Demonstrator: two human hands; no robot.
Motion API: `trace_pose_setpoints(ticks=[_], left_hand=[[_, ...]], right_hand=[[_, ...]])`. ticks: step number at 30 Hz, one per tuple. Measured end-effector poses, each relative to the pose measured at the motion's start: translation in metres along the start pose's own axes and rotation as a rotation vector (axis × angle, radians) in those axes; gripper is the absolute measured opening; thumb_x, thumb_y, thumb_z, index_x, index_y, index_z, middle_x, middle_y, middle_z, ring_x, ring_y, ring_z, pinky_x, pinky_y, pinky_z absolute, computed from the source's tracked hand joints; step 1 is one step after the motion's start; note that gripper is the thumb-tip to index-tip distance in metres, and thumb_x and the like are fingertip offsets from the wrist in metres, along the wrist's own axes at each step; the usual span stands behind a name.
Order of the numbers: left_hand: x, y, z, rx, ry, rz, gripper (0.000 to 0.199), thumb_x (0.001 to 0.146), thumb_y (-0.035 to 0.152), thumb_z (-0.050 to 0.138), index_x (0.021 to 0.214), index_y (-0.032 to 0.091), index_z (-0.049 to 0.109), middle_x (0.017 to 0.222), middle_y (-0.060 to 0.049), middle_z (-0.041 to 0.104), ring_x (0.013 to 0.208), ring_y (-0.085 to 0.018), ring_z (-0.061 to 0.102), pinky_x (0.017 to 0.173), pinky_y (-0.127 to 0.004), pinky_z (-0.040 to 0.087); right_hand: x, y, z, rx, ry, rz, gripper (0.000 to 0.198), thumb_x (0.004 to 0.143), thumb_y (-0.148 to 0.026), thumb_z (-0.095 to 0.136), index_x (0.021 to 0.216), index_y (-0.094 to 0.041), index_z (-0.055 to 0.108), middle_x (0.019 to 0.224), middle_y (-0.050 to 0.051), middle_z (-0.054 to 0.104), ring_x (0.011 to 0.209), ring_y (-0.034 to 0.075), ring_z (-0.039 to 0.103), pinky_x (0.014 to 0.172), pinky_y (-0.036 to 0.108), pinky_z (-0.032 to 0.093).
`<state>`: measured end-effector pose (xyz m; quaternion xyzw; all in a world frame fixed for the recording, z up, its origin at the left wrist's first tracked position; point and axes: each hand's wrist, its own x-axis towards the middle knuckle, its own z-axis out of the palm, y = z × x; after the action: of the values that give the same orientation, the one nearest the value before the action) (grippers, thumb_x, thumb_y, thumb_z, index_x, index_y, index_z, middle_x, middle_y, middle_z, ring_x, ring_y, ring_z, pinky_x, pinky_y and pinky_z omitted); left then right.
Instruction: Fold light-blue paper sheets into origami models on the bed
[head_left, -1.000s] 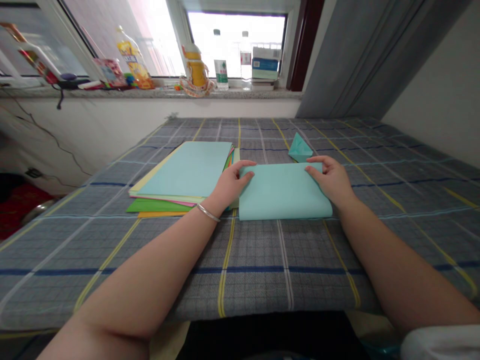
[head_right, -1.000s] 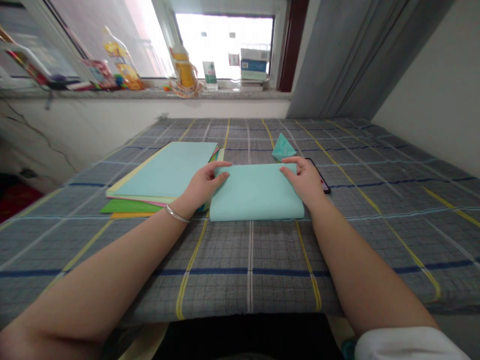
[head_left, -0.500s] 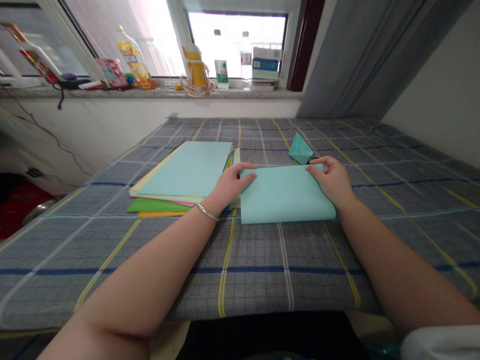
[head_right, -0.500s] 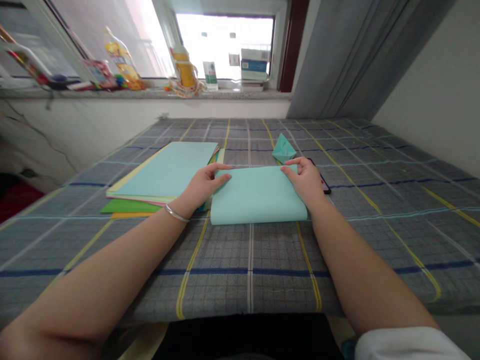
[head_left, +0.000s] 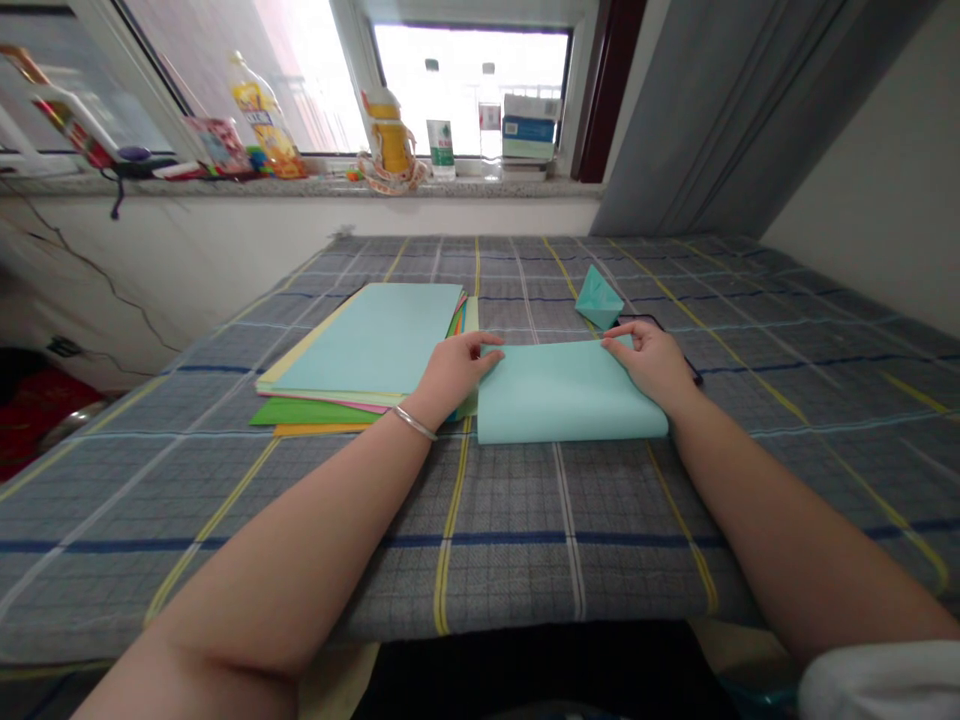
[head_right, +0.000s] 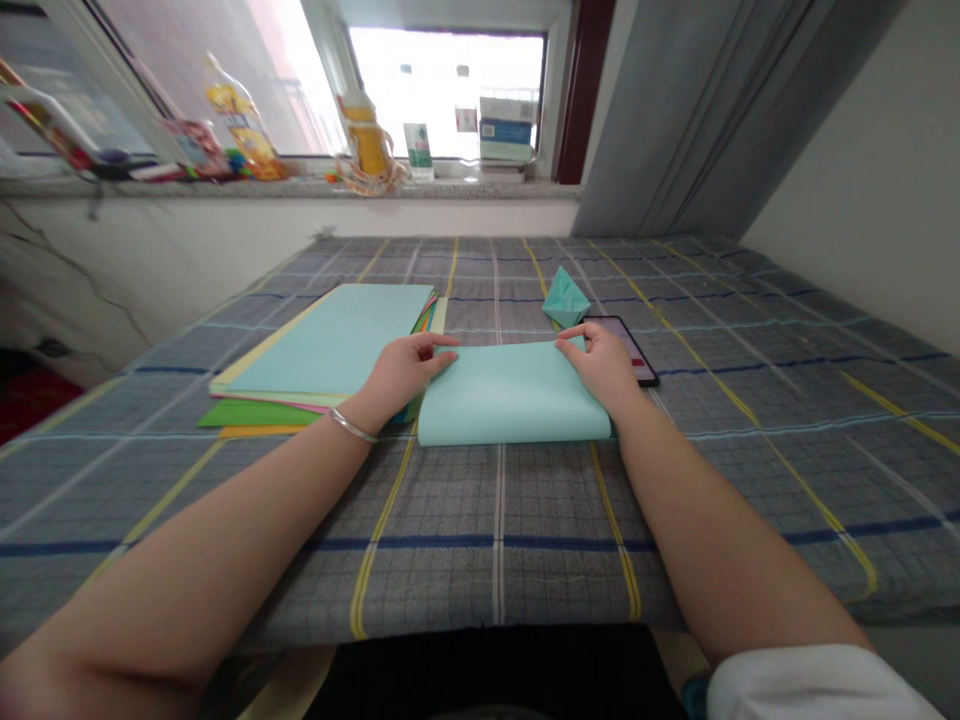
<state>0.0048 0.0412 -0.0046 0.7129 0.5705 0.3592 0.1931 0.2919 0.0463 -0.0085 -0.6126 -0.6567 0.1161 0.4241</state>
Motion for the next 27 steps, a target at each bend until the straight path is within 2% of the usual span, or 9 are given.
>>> trace_pose_setpoints(ticks=[7,13,18,22,27], left_hand=[[0.007,-0.009,0.005,0.098,-0.024,0.028,0.027,0.081,0.034,0.064,0.103,0.023,0.074,0.063,0.002,0.055,0.06,-0.015,0.051,0.062,-0.027,0.038],[0.017,-0.016,0.012,0.209,-0.101,0.026,0.027,0.082,0.033,0.063,0.106,0.024,0.073,0.072,-0.001,0.062,0.069,-0.018,0.057,0.066,-0.029,0.04],[0.032,-0.021,0.015,0.234,-0.107,0.019,0.022,0.077,0.029,0.065,0.097,0.023,0.074,0.074,-0.003,0.064,0.073,-0.02,0.058,0.07,-0.029,0.041],[0.04,-0.023,0.015,0.22,-0.105,-0.001,0.014,0.074,0.03,0.068,0.083,0.022,0.074,0.07,-0.002,0.063,0.071,-0.019,0.057,0.069,-0.029,0.041],[0.038,-0.025,0.014,0.152,-0.057,-0.04,0.017,0.081,0.03,0.059,0.088,0.02,0.07,0.069,-0.002,0.063,0.067,-0.017,0.056,0.064,-0.028,0.04]], right_hand=[[0.003,0.009,0.007,-0.025,-0.059,0.034,0.029,0.075,-0.043,0.064,0.087,-0.018,0.071,0.054,-0.004,0.041,0.049,0.014,0.036,0.051,0.03,0.025],[0.007,0.009,0.015,-0.117,-0.072,0.017,0.024,0.075,-0.039,0.063,0.084,-0.018,0.07,0.059,-0.001,0.05,0.055,0.017,0.043,0.055,0.03,0.029],[0.014,0.007,0.024,-0.156,-0.104,0.024,0.02,0.077,-0.034,0.063,0.086,-0.017,0.07,0.067,0.001,0.057,0.06,0.017,0.047,0.061,0.031,0.033],[0.019,0.009,0.029,-0.149,-0.11,0.015,0.019,0.077,-0.034,0.063,0.085,-0.018,0.07,0.066,0.001,0.056,0.06,0.017,0.047,0.061,0.031,0.033],[0.02,0.012,0.028,-0.077,-0.044,-0.004,0.019,0.077,-0.036,0.062,0.084,-0.019,0.068,0.056,-0.003,0.042,0.055,0.016,0.041,0.056,0.03,0.028]])
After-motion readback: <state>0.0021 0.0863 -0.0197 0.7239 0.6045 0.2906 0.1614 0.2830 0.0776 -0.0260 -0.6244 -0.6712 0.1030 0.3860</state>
